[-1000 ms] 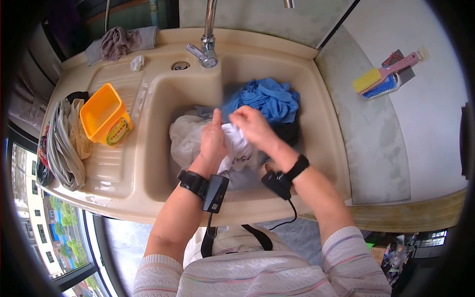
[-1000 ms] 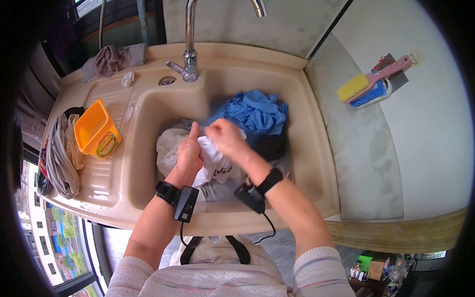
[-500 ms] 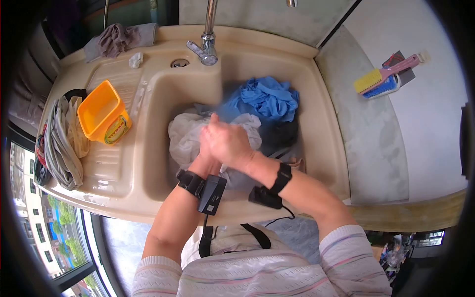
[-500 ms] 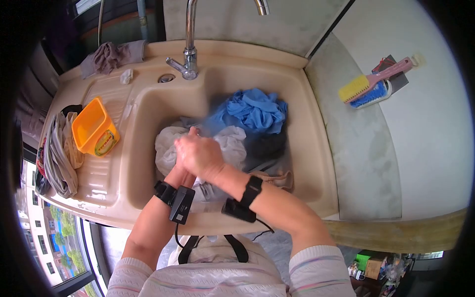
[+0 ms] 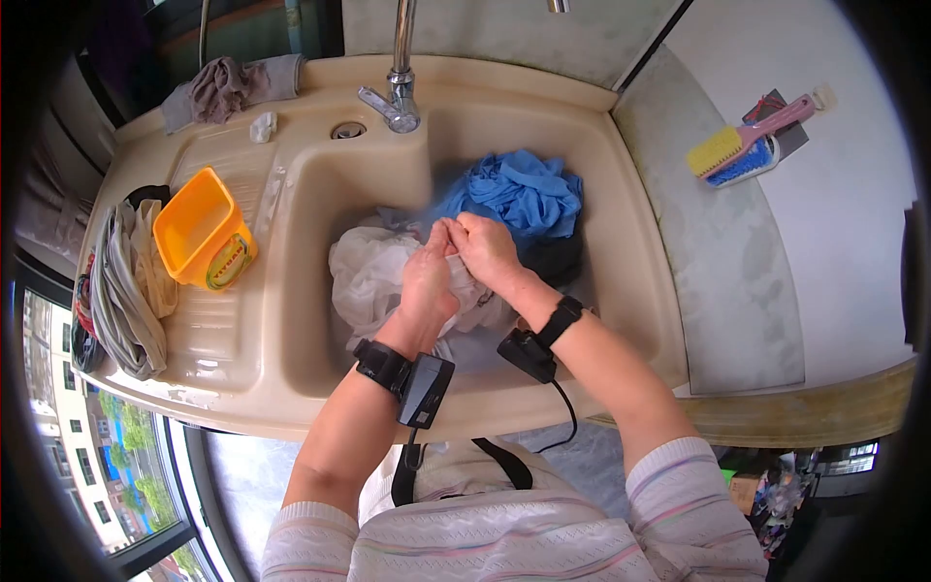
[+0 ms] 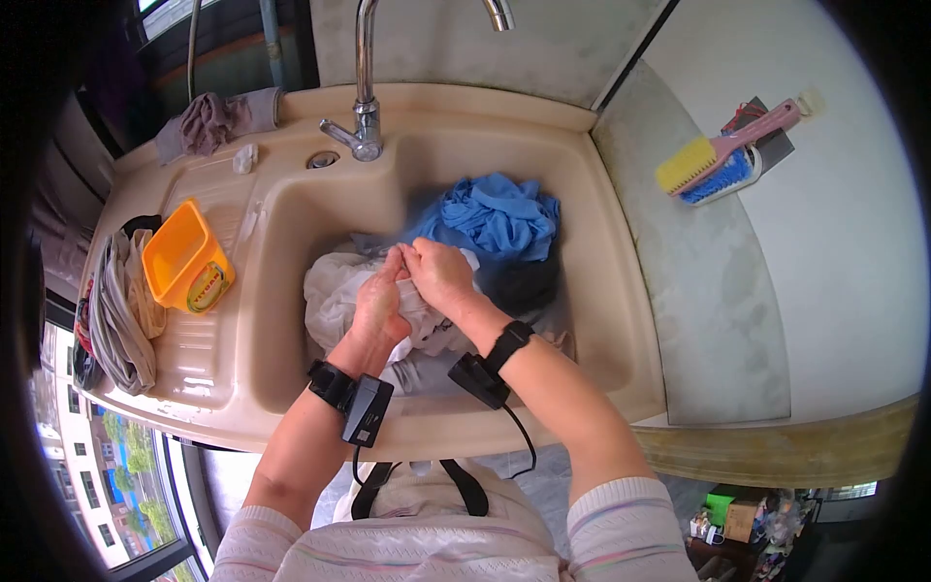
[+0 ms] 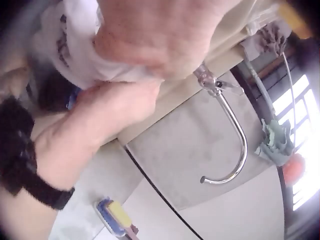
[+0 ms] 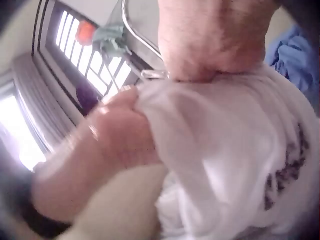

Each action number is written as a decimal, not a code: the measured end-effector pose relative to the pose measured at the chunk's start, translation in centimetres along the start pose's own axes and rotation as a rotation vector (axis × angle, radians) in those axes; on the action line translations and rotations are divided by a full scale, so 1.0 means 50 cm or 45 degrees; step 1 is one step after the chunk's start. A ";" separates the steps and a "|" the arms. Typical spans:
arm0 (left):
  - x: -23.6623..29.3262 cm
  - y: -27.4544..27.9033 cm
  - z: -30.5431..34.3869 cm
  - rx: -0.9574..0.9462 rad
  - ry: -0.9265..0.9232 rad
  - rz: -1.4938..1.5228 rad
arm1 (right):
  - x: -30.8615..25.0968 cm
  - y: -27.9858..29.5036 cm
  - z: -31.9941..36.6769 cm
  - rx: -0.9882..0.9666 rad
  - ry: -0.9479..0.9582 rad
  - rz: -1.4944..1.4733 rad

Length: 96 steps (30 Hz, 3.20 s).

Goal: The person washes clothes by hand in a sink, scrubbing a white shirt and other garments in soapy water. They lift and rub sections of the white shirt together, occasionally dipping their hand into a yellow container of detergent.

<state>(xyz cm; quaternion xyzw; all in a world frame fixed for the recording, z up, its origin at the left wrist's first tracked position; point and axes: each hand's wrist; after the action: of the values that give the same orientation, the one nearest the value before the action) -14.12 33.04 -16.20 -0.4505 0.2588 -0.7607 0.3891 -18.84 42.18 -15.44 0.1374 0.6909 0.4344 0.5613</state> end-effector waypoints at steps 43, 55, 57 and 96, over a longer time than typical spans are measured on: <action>-0.059 0.126 -0.074 -0.884 -0.428 0.169 | -0.083 -0.038 0.043 0.178 0.528 0.272; 0.059 0.029 -0.014 -0.212 -0.140 -0.234 | 0.173 0.165 -0.011 -0.099 -0.298 -0.523; 0.076 0.004 0.001 -0.140 -0.213 -0.794 | 0.175 0.186 -0.011 -0.075 -0.396 -0.687; 0.084 -0.003 -0.069 -0.392 0.033 -0.951 | 0.142 0.142 -0.023 -0.731 -0.087 -0.821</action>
<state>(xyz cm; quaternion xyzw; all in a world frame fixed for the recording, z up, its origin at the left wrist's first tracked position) -18.42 29.81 -15.65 -0.5572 0.1931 -0.8076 0.0105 -24.35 50.62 -14.72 -0.2329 0.5308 0.4065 0.7063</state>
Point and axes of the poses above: each hand's wrist, its own z-axis away from the middle knuckle, its own y-axis out of the back of the hand, x = y × z, and after that the axes turned 9 degrees about -x, right-handed
